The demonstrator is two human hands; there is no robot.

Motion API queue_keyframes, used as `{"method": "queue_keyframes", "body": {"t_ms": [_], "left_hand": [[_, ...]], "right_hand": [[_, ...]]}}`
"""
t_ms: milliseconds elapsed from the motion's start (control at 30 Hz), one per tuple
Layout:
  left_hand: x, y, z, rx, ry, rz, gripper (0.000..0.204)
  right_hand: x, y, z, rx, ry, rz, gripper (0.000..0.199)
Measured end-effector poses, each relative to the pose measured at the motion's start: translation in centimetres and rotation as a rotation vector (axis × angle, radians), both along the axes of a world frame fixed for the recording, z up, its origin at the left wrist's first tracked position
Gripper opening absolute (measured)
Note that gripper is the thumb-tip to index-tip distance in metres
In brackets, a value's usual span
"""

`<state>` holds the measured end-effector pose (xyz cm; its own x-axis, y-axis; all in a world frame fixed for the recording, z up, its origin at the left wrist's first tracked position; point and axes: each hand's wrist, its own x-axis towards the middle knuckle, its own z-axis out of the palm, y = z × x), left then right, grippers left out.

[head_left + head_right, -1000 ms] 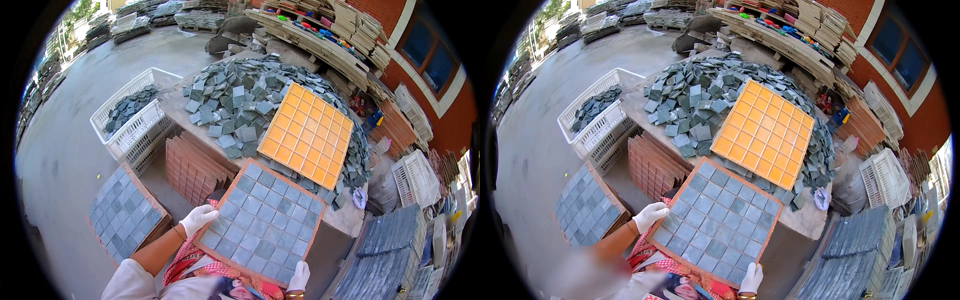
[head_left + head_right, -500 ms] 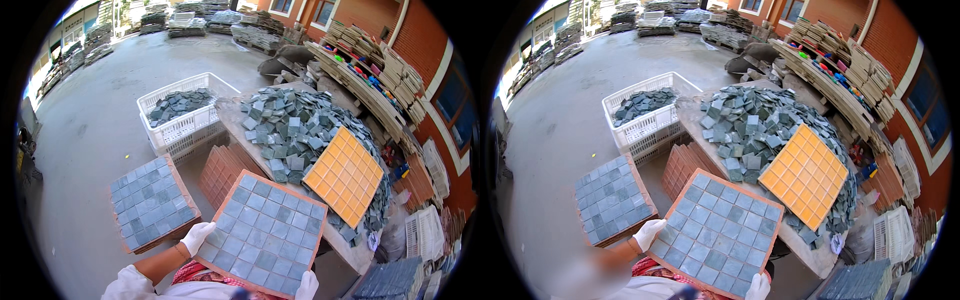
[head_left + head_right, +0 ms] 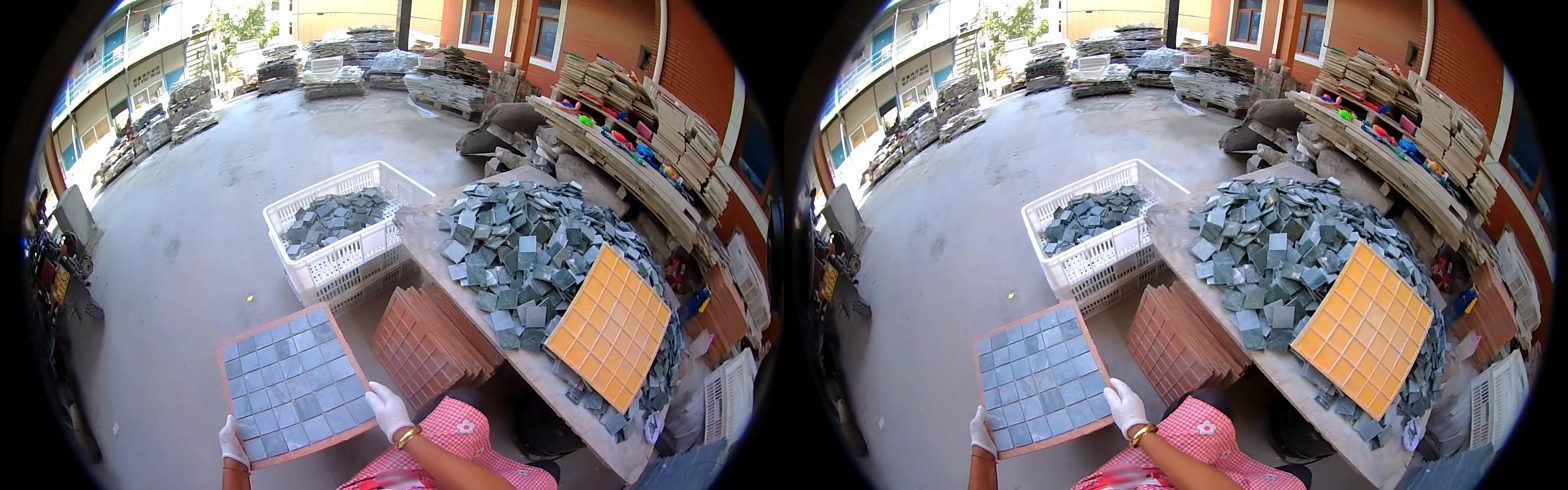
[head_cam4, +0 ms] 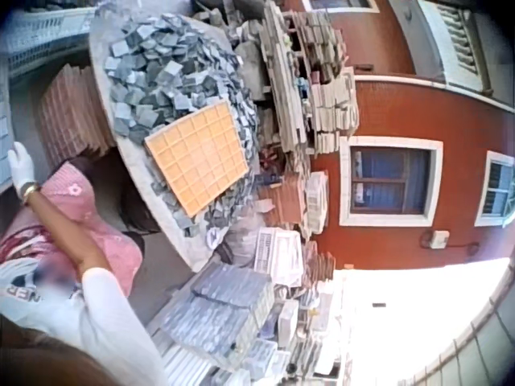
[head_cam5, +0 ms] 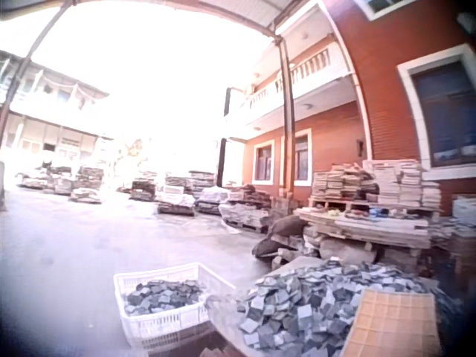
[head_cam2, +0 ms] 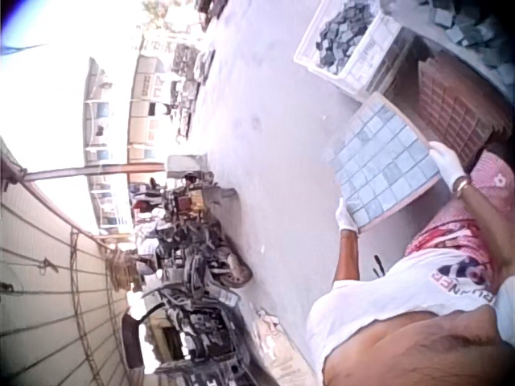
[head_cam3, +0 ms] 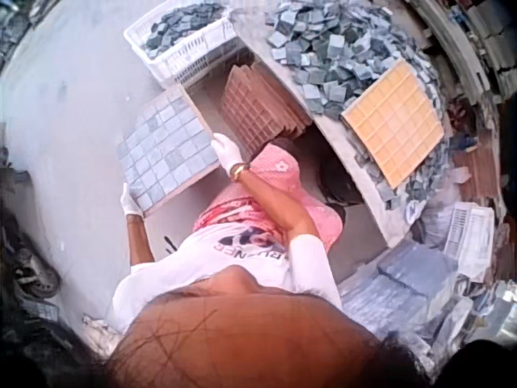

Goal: The person places small square tiles into a grid frame, then flips the frame to reveal the assembled tile sheet. They repeat the process by picking tiles from a pile and arranging them into the frame.

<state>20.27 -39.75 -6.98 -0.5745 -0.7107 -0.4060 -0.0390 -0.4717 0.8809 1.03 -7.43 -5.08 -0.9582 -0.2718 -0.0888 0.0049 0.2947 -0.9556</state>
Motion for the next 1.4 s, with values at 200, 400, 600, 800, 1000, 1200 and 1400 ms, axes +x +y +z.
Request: {"method": "queue_keyframes", "body": {"t_ms": [200,400,600,800,1000,1200,1400], "left_hand": [[-0.4,-2.6,-3.4,-0.053,-0.084,0.112,0.026],[-1.3,-3.2,-5.1,-0.147,-0.268,0.004,0.033],[-0.4,-5.9,-3.6,-1.135,-0.853,-0.437,0.065],[-2.9,-3.6,1.6,-0.842,-1.052,-0.615,0.057],[-12.1,5.2,6.9,-1.552,-1.037,-0.776,0.042],[-18.7,20.8,5.7,-2.14,0.049,-1.362,0.062],[-20.9,20.8,3.5,-2.017,-0.163,-1.659,0.052]], "right_hand": [[-1.4,-3.1,-2.0,0.09,-0.092,-0.002,0.048],[-1.5,-2.1,-2.0,0.138,-0.058,0.02,0.046],[-1.3,-2.2,-4.4,-0.021,-0.128,0.053,0.042],[-2.3,-1.7,-5.9,-0.949,-0.479,-0.103,0.044],[-5.2,4.6,-5.4,-1.526,-0.691,-0.662,0.042],[-3.3,6.4,-4.1,-1.467,-0.608,-0.397,0.038],[-3.0,9.9,-3.3,-1.437,-0.548,-0.471,0.041]]}}
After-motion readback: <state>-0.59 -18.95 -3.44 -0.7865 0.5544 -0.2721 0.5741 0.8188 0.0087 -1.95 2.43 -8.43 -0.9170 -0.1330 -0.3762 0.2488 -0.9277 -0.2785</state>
